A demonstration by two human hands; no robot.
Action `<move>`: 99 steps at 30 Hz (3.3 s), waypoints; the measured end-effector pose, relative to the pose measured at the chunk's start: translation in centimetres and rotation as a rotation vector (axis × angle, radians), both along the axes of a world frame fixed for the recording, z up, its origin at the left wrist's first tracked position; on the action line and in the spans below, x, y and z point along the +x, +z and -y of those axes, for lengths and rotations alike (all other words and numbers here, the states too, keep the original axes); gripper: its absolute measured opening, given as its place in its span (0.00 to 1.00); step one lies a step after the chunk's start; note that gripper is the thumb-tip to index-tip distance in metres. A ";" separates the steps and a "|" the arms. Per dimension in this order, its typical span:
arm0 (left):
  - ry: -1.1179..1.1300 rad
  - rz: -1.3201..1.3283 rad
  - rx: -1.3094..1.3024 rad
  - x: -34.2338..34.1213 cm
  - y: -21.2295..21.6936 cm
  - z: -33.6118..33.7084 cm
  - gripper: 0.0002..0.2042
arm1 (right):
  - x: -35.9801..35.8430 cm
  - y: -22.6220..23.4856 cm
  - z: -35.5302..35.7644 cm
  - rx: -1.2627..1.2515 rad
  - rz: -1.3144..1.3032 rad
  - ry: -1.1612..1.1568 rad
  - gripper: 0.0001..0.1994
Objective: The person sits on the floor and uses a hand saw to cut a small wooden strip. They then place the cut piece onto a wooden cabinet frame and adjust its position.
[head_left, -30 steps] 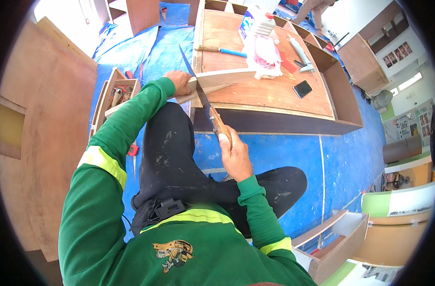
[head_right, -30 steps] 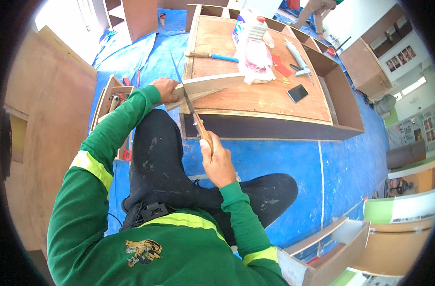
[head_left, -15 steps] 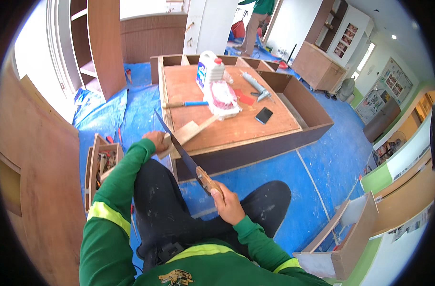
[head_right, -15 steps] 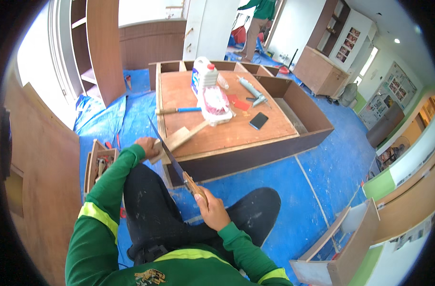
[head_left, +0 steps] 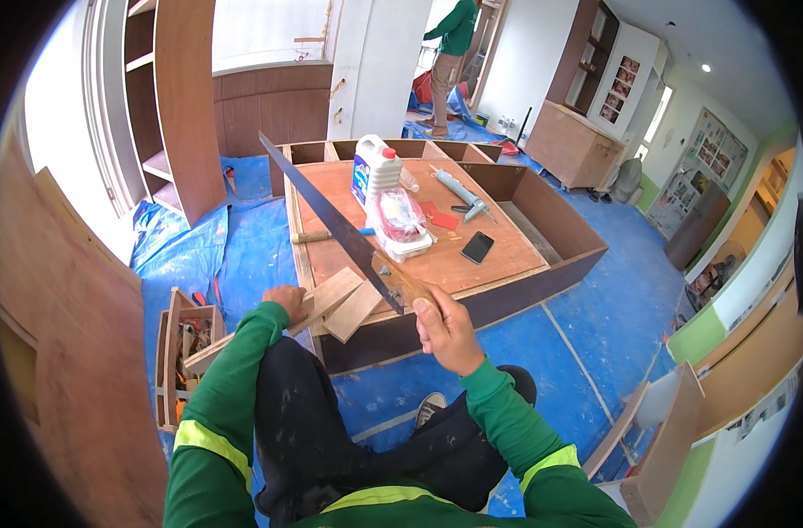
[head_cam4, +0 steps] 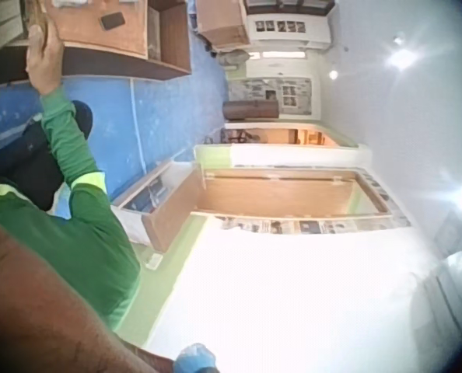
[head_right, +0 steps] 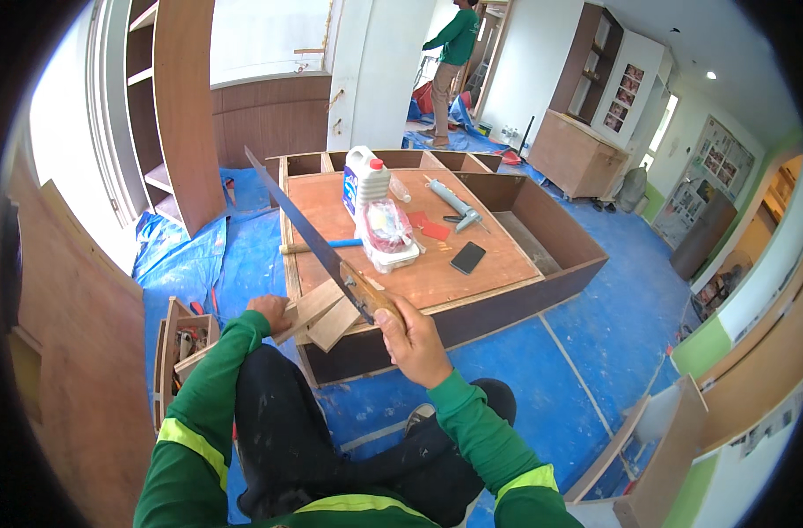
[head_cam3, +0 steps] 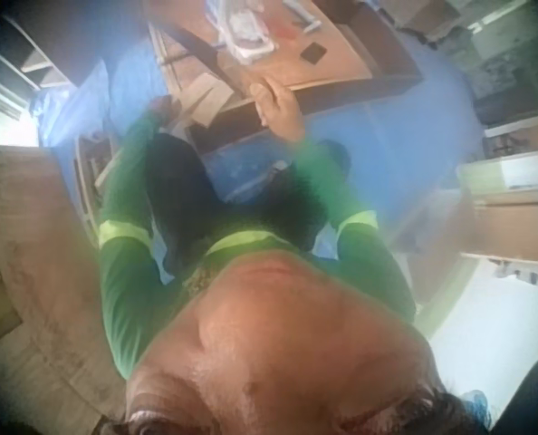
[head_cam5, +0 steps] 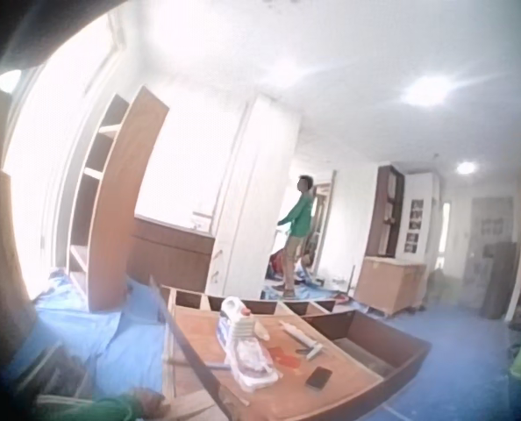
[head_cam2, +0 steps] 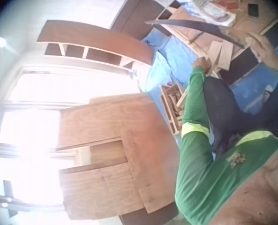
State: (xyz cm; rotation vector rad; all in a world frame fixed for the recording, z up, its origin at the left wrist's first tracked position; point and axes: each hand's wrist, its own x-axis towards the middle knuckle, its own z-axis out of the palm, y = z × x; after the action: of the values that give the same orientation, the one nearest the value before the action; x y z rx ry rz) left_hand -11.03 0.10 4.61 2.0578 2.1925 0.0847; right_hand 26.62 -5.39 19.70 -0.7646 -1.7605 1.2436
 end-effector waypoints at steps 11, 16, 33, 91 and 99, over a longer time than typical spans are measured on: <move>0.100 0.065 0.254 -1.0 1.4 1.0 0.22 | 0.7 -2.4 -1.6 -0.217 -0.290 -0.052 0.24; 0.325 0.107 0.602 -4.3 -0.4 3.6 0.23 | 1.1 -2.1 -2.3 -0.243 -0.320 -0.090 0.24; 0.653 0.508 -0.417 -12.1 -31.6 32.3 0.28 | 3.9 -2.9 -2.5 -0.151 -0.513 -0.272 0.21; -0.005 0.062 -0.279 -1.5 0.2 -3.0 0.53 | 5.3 2.6 -14.6 0.050 0.041 -0.365 0.31; -0.114 0.334 0.127 4.0 1.7 -2.3 0.52 | 4.4 -5.4 -15.5 0.231 0.544 -0.343 0.38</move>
State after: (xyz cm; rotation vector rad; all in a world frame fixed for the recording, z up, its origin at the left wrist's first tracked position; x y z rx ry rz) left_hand -7.00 2.39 6.34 2.0499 1.9101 0.5273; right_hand 30.99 10.15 14.27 -1.2864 -2.0371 0.6201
